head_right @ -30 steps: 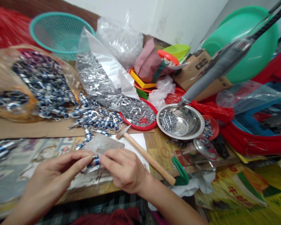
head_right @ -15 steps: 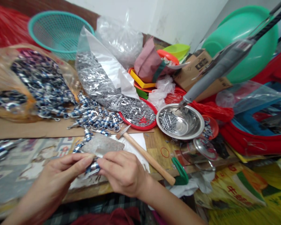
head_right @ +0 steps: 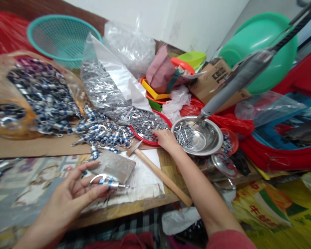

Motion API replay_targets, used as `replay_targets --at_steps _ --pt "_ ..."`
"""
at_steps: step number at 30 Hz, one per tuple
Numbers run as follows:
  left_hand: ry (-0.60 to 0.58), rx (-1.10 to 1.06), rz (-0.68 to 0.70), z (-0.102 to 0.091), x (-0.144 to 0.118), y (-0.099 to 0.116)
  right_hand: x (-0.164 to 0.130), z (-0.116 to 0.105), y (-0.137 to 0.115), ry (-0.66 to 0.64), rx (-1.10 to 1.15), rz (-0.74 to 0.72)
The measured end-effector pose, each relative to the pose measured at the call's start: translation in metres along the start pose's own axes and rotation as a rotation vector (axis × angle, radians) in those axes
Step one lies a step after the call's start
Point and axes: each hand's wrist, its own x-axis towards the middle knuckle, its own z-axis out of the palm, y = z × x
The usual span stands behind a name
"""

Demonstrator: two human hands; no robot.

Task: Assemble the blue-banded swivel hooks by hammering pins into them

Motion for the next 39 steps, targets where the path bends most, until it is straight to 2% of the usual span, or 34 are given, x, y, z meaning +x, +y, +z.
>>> replay_targets --at_steps 3,8,12,14,16,17,18,20,24,27,33,35,37,39 --pt "-0.015 -0.016 -0.008 0.0 0.002 0.001 0.009 0.007 0.002 -0.029 -0.018 -0.037" --pt "-0.03 -0.039 -0.037 0.0 0.005 0.0 0.017 0.004 -0.001 0.015 0.046 -0.055" --pt "-0.044 -0.064 -0.038 -0.003 0.008 -0.007 0.0 -0.003 -0.026 0.108 0.175 -0.071" --pt "-0.058 -0.084 -0.021 -0.004 0.009 -0.01 -0.022 -0.004 -0.052 0.141 0.321 -0.17" --pt "-0.06 -0.091 -0.011 -0.006 0.01 -0.011 -0.047 -0.003 -0.078 0.221 0.596 -0.441" --pt "-0.058 -0.09 -0.009 -0.007 0.011 -0.012 -0.058 -0.003 -0.089 0.255 0.656 -0.566" --pt "-0.06 -0.083 -0.013 -0.008 0.011 -0.011 -0.068 -0.004 -0.097 0.27 0.69 -0.661" --pt "-0.067 -0.066 -0.023 -0.01 0.011 -0.011 -0.08 -0.007 -0.106 0.217 0.644 -0.715" --pt "-0.044 -0.061 0.001 -0.01 0.011 -0.012 -0.08 -0.016 -0.101 0.002 0.514 -0.648" --pt "-0.05 -0.071 0.019 -0.01 0.012 -0.015 -0.072 -0.015 -0.102 -0.043 0.502 -0.669" --pt "-0.126 -0.076 0.014 -0.014 0.015 -0.016 -0.065 -0.003 -0.122 0.051 0.544 -0.641" --pt "-0.131 -0.067 0.016 -0.014 0.015 -0.016 -0.068 -0.001 -0.121 0.144 0.629 -0.593" --pt "-0.102 -0.041 0.013 -0.014 0.015 -0.015 -0.074 -0.001 -0.109 0.295 0.741 -0.446" --pt "-0.065 -0.012 0.006 -0.013 0.014 -0.015 -0.083 0.0 -0.089 0.366 0.723 -0.235"
